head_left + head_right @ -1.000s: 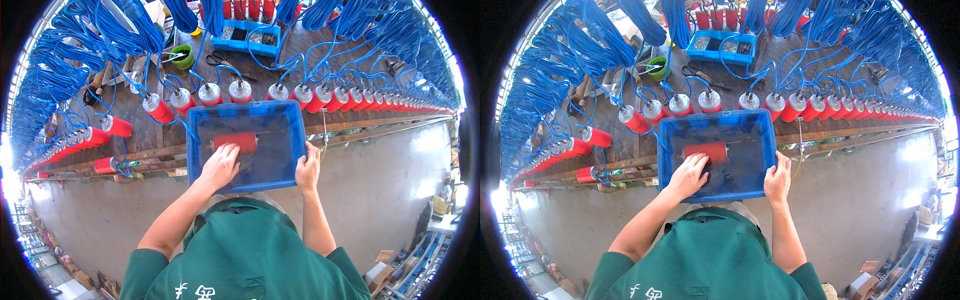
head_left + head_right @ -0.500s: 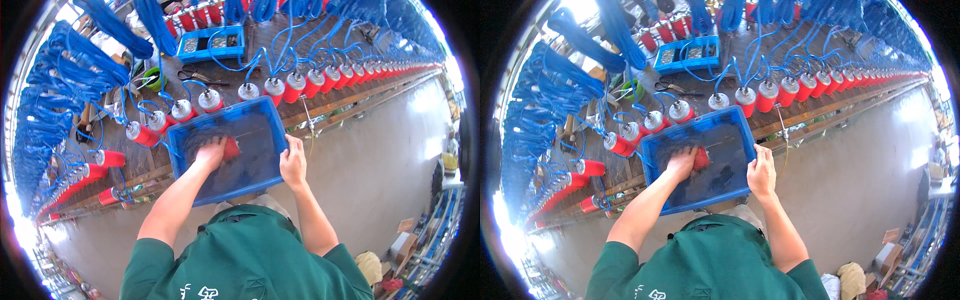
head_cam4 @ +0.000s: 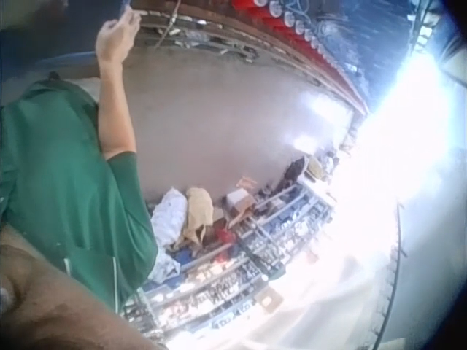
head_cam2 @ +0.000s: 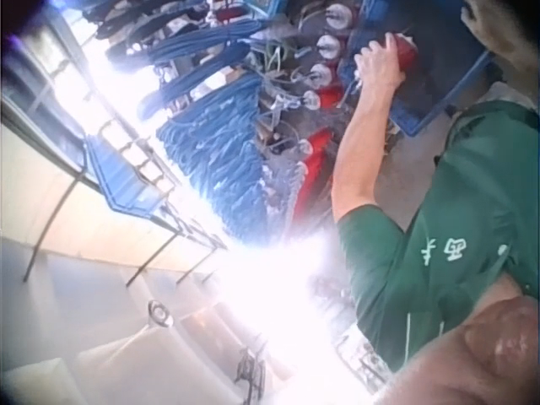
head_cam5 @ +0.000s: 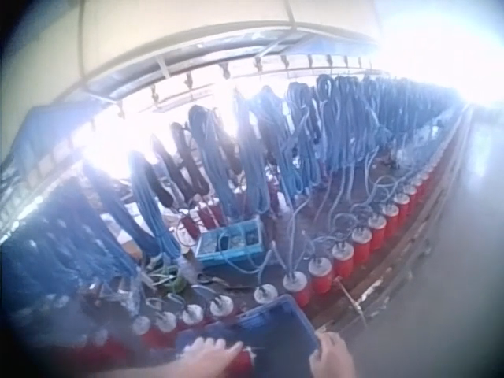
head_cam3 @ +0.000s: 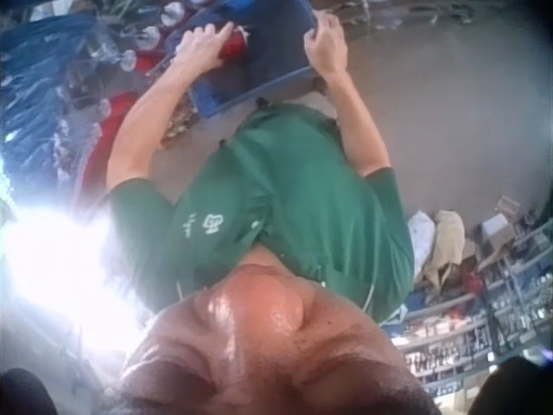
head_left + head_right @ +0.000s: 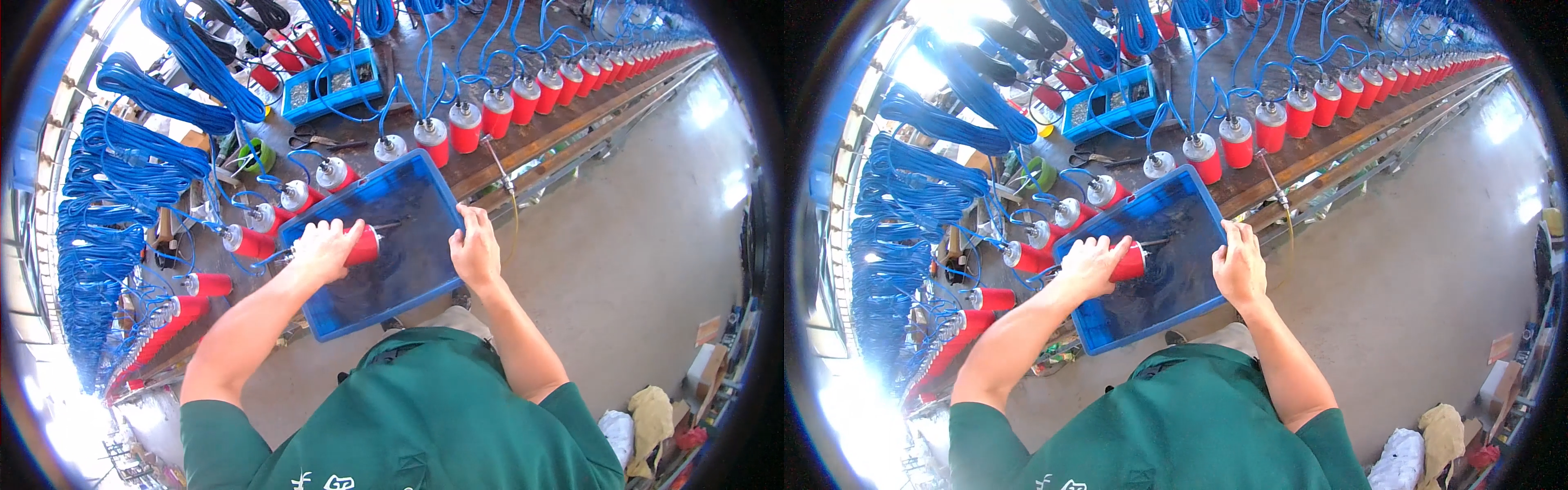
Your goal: The person submerges a red canister in a container of water by hand and holds it there. The person then removes it and uses a pen to mark a metal component on an assembly line before repeating the submerging process.
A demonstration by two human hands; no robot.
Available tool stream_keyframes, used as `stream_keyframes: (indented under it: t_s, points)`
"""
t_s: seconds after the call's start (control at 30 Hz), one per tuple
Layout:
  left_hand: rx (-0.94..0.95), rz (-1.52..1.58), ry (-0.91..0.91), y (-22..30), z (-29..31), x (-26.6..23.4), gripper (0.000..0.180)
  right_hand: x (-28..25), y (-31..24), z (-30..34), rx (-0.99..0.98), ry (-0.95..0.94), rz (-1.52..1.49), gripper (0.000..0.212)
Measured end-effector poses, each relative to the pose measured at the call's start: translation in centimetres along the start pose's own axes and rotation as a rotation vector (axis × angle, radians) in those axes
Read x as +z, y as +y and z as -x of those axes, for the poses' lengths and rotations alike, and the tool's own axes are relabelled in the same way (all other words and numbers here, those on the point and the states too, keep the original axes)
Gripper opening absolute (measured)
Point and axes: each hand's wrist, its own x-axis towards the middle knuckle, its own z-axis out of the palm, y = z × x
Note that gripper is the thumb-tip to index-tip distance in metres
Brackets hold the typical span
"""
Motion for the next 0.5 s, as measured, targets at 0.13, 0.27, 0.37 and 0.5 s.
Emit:
stream_keyframes:
  t_s: [0.13,0.27,0.37,0.5]
  points:
    - [0.040,-0.123,0.015,-1.0,2.3,-2.1,0.102,-0.2,-0.2,0.1,0.030,-0.024,-0.024,0.047]
    - [0.021,-0.163,-0.042,-1.5,4.3,-3.5,0.101,-0.4,-1.0,0.1,-0.105,0.045,0.066,0.046]
    - [-0.004,-0.172,-0.040,-2.0,6.0,-3.0,0.103,-0.6,-3.7,-0.4,-0.437,0.047,0.104,0.039]
    - [0.049,-0.139,0.050,-3.0,8.4,-2.0,0.106,1.7,-5.8,-1.8,-0.368,-0.386,0.026,0.047]
